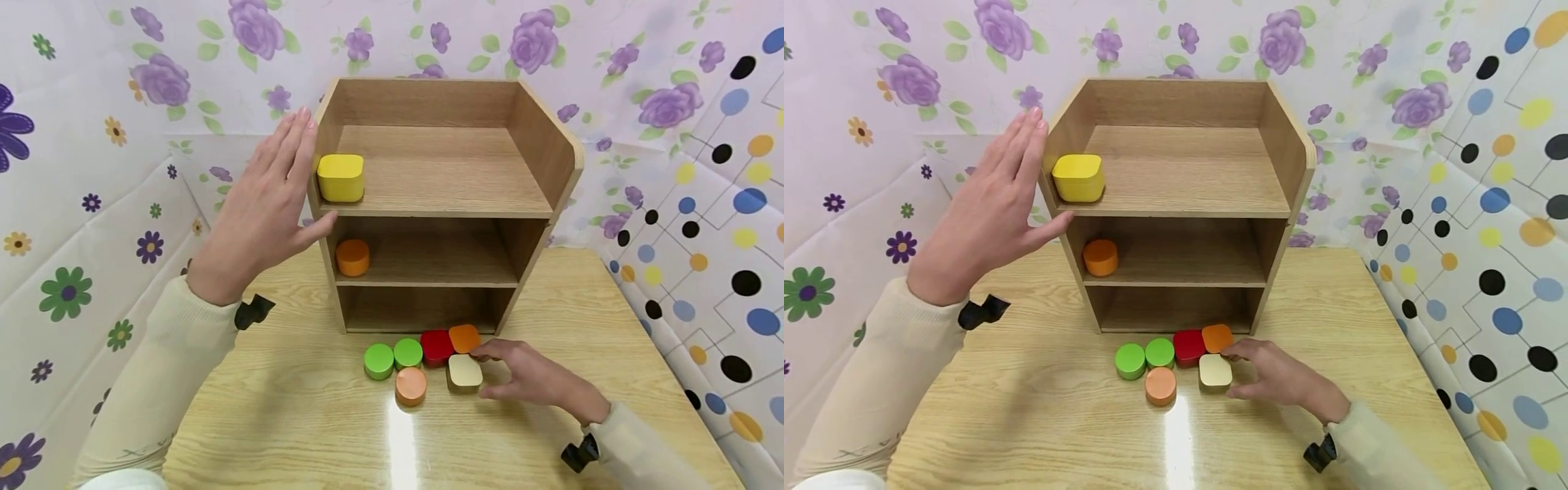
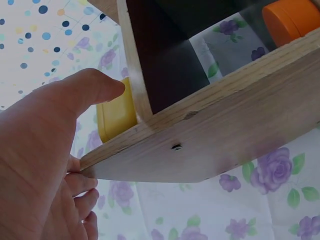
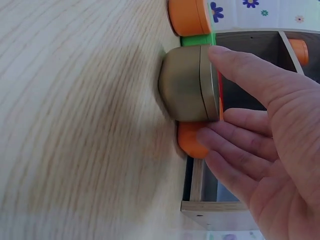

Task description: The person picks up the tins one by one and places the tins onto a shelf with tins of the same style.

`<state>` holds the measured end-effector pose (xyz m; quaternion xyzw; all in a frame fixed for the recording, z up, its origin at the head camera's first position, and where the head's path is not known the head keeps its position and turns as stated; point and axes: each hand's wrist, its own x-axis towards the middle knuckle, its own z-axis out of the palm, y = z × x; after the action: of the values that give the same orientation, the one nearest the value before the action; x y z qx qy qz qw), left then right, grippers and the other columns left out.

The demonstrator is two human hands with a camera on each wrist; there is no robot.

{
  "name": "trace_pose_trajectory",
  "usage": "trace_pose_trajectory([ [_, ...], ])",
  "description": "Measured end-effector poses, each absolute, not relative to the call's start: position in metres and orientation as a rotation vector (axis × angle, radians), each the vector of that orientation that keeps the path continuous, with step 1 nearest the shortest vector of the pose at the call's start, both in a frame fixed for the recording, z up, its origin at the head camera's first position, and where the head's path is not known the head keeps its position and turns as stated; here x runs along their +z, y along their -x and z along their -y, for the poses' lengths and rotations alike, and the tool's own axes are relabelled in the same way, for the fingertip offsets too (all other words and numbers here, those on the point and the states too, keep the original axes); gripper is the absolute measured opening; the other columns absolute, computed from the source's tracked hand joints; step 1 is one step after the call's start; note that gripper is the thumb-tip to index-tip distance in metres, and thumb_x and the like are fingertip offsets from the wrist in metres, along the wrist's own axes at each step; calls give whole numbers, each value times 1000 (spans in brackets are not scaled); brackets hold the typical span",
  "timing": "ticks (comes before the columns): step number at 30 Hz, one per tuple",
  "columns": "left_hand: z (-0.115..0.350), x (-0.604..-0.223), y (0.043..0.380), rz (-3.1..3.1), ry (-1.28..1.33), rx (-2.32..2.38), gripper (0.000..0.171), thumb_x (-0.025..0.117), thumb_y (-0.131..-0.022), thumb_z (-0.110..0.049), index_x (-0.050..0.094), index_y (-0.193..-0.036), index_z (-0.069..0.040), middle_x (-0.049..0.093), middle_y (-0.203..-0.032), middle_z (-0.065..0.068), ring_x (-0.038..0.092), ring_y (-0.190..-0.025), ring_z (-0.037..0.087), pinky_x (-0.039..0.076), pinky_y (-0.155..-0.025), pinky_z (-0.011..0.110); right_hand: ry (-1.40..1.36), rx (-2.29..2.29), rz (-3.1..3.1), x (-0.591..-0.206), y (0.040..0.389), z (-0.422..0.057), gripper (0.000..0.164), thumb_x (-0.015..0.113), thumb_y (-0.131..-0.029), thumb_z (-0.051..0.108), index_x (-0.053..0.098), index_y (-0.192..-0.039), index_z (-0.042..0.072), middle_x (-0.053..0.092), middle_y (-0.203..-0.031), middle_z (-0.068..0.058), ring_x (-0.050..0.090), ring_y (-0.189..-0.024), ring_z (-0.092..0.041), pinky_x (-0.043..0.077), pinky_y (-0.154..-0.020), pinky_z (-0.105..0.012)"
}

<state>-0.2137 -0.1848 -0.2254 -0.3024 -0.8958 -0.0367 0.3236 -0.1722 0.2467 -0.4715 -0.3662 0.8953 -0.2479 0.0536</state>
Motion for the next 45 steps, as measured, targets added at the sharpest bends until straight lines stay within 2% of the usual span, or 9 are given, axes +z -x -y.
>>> trace_pose_trajectory([
  [13,187,-228,219,2392,768,-32,109,78,-92,-35,10,-167,5,10,-178,22,12,-166,37,13,-138,48,1110,-773,-2772,-478,170,-239,63,92,-83,30,67,-134,4,74,-126,-4,72,-110,-23,64,-94,-42],
  [21,188,-229,219,2378,777,-46,108,79,-92,-33,11,-167,5,11,-177,23,13,-166,38,14,-137,49,1083,-782,-2780,-481,168,-234,64,93,-82,33,67,-133,4,74,-121,-2,72,-104,-19,65,-89,-38],
  [29,187,-229,220,2367,789,-57,108,80,-91,-32,12,-167,5,13,-177,24,13,-166,38,14,-138,48,1073,-732,-2829,-484,164,-231,68,93,-80,36,67,-133,3,75,-119,-2,73,-106,-19,65,-91,-38],
  [45,186,-229,222,2362,808,-60,108,81,-91,-31,13,-166,7,15,-176,26,15,-165,40,11,-138,46,1051,-807,-2767,-482,166,-224,56,94,-78,28,69,-124,6,75,-119,-3,71,-98,-12,66,-84,-32],
])
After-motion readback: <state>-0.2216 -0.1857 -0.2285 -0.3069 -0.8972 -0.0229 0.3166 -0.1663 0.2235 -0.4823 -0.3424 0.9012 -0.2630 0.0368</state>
